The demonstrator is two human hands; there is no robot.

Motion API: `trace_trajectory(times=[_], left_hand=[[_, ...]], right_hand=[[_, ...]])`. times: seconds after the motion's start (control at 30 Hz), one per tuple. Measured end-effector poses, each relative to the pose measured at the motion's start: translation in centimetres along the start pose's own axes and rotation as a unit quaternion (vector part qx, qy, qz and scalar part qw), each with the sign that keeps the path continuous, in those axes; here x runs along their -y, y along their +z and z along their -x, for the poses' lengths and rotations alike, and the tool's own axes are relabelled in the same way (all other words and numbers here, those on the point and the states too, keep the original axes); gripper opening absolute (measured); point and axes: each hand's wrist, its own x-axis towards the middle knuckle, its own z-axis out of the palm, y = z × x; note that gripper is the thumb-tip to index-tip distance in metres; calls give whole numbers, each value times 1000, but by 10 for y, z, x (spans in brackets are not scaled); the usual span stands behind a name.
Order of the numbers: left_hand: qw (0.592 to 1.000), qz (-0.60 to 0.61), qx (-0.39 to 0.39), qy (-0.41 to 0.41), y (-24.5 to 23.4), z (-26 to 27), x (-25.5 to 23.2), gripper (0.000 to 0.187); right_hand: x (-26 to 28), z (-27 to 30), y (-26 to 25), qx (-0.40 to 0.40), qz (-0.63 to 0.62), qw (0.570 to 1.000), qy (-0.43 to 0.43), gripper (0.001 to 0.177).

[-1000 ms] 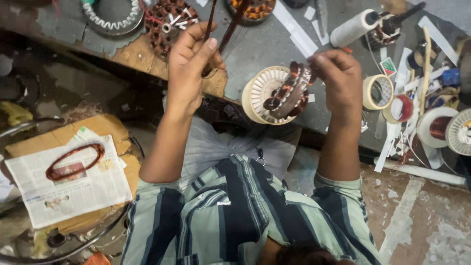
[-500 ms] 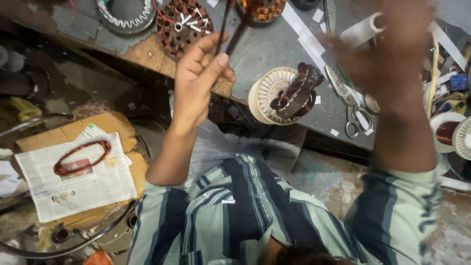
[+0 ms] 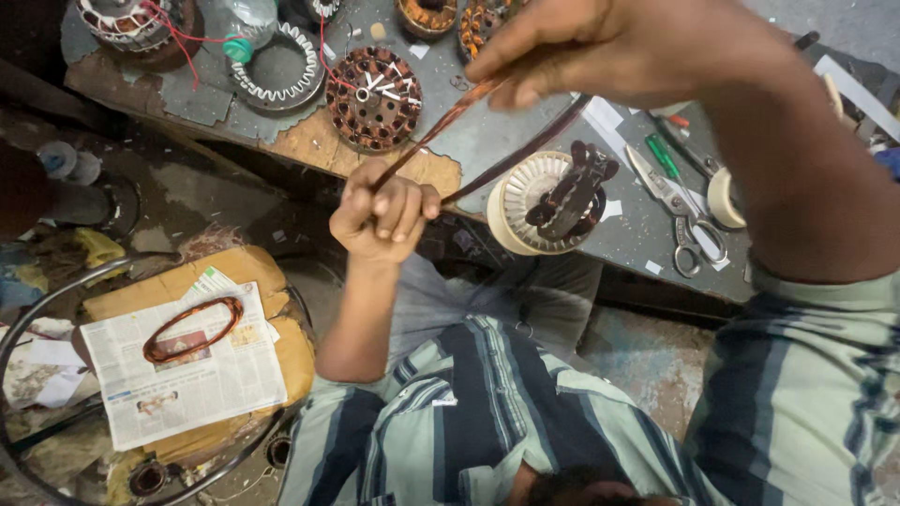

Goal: The person is winding copper wire around a motor stator core. They carefully thread the wire through slots, secure it with tape, and use a screwdriver to adjust the winding. The task involves repetitive winding and securing actions.

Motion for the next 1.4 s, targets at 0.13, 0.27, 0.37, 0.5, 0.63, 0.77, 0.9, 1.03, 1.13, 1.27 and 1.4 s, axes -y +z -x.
trace_trajectory(times=[0.13,0.27,0.37,0.5,0.63,0.77,0.9,1.03,1.13,1.27,1.4], left_hand=[[996,91,17,-4,-17,0,21,25],[991,-49,26,-120,-30,8,6,29],[984,-108,71,-120,-28,10,-13,52],[956,-279,-55,-71,-1,-20,-58,57],[848,-512,46,-132,22,-86,-64,48],[812,-501,203,-222,38,-114,-12,62],[776,-561,129,-259,39,-101,10,37],[807,-462,-45,-366,24,-70,1,32],[849,-339,-116,-388,1,-44,-13,26],[869,-220,-215,-387,-37,8,-27,25],[900,-276,-124,-314,-66,85,-58,17]], right_hand=[[-4,18,8,-106,-259,960,24,26],[6,22,10,-172,-171,968,70,31],[15,15,21,-202,-255,941,97,30],[30,17,29,-246,-263,928,97,26],[35,13,32,-202,-157,966,15,21],[37,14,42,-167,-72,981,-61,18],[37,28,38,-176,-6,984,-40,17],[38,38,23,-201,-62,977,-27,19],[34,40,22,-209,-65,975,-23,19],[17,41,35,-264,-179,947,30,19],[-9,59,35,-314,-277,905,74,12]])
